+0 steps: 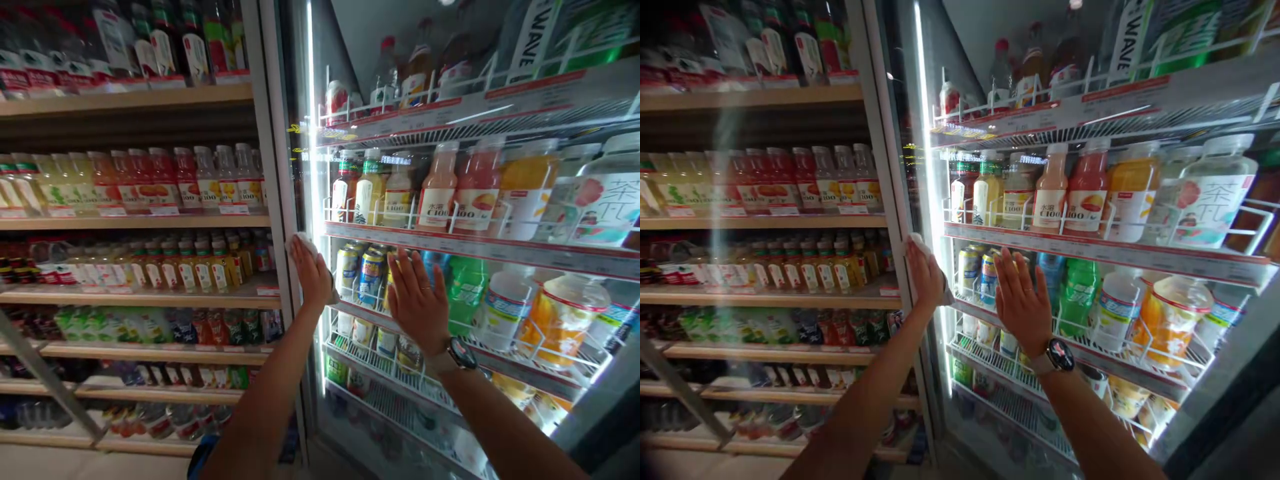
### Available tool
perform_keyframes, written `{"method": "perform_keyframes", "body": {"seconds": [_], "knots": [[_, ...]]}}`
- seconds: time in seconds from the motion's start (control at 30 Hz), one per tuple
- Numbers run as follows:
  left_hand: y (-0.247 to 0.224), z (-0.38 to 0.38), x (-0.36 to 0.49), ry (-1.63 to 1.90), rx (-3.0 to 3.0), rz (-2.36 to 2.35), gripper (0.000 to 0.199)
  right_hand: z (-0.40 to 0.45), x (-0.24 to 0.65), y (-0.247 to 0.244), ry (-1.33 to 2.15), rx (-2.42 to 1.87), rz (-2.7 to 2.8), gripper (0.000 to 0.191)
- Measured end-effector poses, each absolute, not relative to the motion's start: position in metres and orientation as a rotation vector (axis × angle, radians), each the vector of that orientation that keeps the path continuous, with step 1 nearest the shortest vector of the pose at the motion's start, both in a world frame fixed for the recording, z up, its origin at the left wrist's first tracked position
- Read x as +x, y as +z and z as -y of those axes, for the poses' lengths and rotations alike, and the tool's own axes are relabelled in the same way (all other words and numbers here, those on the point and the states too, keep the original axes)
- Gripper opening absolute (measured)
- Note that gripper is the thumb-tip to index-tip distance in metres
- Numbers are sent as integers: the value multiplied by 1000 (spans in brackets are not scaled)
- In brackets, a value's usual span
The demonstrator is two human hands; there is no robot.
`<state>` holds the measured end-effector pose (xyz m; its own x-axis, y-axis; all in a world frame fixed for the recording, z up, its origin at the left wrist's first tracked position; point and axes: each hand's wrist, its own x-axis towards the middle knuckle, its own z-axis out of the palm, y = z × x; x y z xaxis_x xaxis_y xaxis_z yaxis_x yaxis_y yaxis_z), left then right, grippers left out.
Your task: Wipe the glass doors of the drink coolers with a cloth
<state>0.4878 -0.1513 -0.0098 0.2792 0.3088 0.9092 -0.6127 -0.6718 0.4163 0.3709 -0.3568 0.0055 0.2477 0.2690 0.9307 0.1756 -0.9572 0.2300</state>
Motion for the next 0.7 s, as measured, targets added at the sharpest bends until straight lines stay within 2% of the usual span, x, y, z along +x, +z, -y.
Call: {"method": "perform_keyframes", "body": {"seconds": [0.07,0.17,0.23,0.43,0.53,0.63,0.7], "knots": [[18,151,492,1554,1758,298,62,356,370,6,1840,2407,-430,63],[10,153,491,1597,1768,304,61,355,370,6,1844,2392,-421,63],[-21,154,487,1587,1788,284,60,355,370,6,1842,2385,-417,63],[-157,162,468,1486,1825,187,60,356,372,4,1828,2405,-412,66],[-211,169,456,1466,1838,142,62,356,373,3,1842,2394,-414,67],[-225,171,446,1478,1883,164,65,356,373,3,1826,2353,-374,65],[-205,170,443,1474,1907,236,66,356,373,4,1810,2342,-360,64]]}}
